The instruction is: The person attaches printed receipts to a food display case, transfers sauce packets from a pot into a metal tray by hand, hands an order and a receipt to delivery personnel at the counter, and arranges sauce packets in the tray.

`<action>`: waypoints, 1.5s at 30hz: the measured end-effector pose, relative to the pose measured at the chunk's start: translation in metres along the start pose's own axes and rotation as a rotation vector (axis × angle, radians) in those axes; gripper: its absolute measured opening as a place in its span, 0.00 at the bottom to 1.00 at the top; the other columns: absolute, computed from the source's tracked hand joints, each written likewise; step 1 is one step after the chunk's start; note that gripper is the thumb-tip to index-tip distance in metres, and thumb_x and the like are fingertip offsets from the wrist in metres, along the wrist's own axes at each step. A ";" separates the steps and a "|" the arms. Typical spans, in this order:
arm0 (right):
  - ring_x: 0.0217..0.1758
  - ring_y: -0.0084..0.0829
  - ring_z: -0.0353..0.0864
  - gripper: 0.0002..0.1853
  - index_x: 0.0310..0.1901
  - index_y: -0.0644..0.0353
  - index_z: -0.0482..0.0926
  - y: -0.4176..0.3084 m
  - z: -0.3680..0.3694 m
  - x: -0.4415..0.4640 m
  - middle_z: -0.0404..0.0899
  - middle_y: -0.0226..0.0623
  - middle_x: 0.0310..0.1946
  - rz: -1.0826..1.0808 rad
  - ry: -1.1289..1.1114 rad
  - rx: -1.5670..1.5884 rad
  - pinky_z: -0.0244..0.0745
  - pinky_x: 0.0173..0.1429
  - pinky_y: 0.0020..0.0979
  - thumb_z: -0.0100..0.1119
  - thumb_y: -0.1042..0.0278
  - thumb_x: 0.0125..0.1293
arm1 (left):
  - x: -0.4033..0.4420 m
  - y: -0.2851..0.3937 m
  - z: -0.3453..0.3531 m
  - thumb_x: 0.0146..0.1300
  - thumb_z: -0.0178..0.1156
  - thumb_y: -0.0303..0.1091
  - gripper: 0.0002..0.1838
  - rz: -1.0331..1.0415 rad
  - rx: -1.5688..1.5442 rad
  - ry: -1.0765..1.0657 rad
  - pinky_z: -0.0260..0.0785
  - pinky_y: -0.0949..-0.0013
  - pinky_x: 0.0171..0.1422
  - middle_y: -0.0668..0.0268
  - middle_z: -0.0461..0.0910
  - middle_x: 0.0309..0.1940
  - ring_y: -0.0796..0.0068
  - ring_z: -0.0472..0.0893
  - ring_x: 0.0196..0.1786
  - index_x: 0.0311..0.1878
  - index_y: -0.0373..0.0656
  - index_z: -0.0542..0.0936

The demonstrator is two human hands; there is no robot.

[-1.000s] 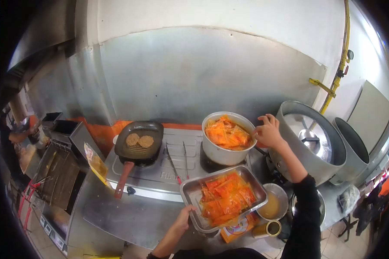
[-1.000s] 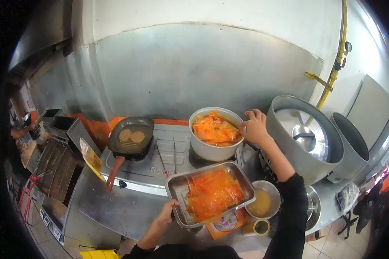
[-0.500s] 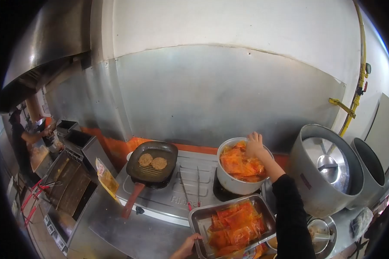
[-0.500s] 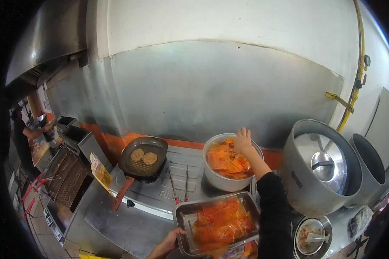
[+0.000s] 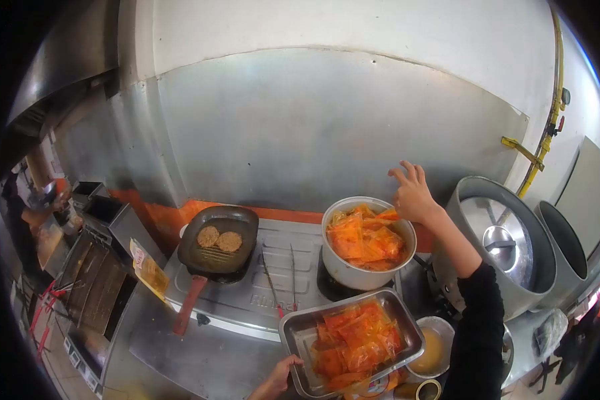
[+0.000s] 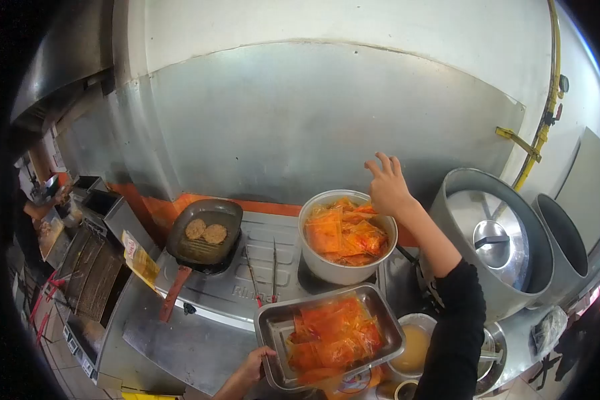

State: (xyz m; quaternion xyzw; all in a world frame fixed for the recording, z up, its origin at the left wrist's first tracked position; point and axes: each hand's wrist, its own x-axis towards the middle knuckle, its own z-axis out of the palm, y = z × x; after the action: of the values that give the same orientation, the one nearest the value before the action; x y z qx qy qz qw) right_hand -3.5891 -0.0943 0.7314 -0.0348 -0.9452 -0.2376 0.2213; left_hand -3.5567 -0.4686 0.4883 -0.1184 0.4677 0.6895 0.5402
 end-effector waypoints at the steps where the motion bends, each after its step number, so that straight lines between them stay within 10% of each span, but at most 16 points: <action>1: 0.60 0.45 0.48 0.04 0.17 0.56 0.80 -0.001 -0.009 -0.004 0.61 0.38 0.50 -0.015 0.034 -0.005 0.41 0.61 0.48 0.55 0.69 0.39 | -0.001 0.001 0.001 0.48 0.49 0.35 0.09 0.012 0.017 0.022 0.70 0.68 0.32 0.63 0.75 0.20 0.68 0.75 0.24 0.27 0.39 0.74; 21: 0.58 0.45 0.51 0.03 0.17 0.55 0.78 -0.008 -0.084 -0.029 0.65 0.37 0.44 -0.022 0.051 0.320 0.46 0.59 0.43 0.55 0.68 0.40 | 0.012 -0.004 -0.010 0.47 0.48 0.34 0.12 0.034 0.042 -0.055 0.71 0.66 0.34 0.62 0.76 0.23 0.66 0.76 0.25 0.32 0.38 0.74; 26: 0.59 0.45 0.48 0.04 0.20 0.48 0.81 -0.009 -0.037 0.008 0.62 0.37 0.51 -0.017 -0.400 0.612 0.42 0.61 0.44 0.58 0.62 0.41 | 0.015 -0.006 -0.016 0.48 0.48 0.35 0.12 -0.010 -0.003 -0.119 0.70 0.66 0.35 0.62 0.76 0.24 0.67 0.76 0.26 0.32 0.37 0.74; 31: 0.61 0.45 0.47 0.10 0.26 0.54 0.81 -0.003 0.104 0.030 0.60 0.39 0.54 0.074 -0.143 0.039 0.40 0.62 0.46 0.53 0.62 0.46 | 0.010 -0.007 -0.013 0.48 0.49 0.36 0.12 0.020 0.020 -0.062 0.70 0.66 0.35 0.61 0.77 0.25 0.67 0.76 0.26 0.31 0.36 0.74; 45: 0.60 0.44 0.47 0.05 0.16 0.53 0.79 0.022 0.028 0.023 0.61 0.36 0.47 0.060 0.110 0.117 0.40 0.61 0.47 0.56 0.65 0.40 | -0.001 0.001 -0.002 0.46 0.50 0.35 0.10 -0.041 -0.016 0.010 0.70 0.66 0.32 0.60 0.75 0.21 0.65 0.75 0.24 0.26 0.37 0.74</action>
State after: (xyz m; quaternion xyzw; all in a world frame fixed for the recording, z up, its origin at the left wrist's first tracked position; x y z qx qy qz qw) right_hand -3.6174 -0.0629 0.7284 -0.0372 -0.9424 -0.1769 0.2815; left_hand -3.5579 -0.4703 0.4884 -0.1356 0.4622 0.6814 0.5510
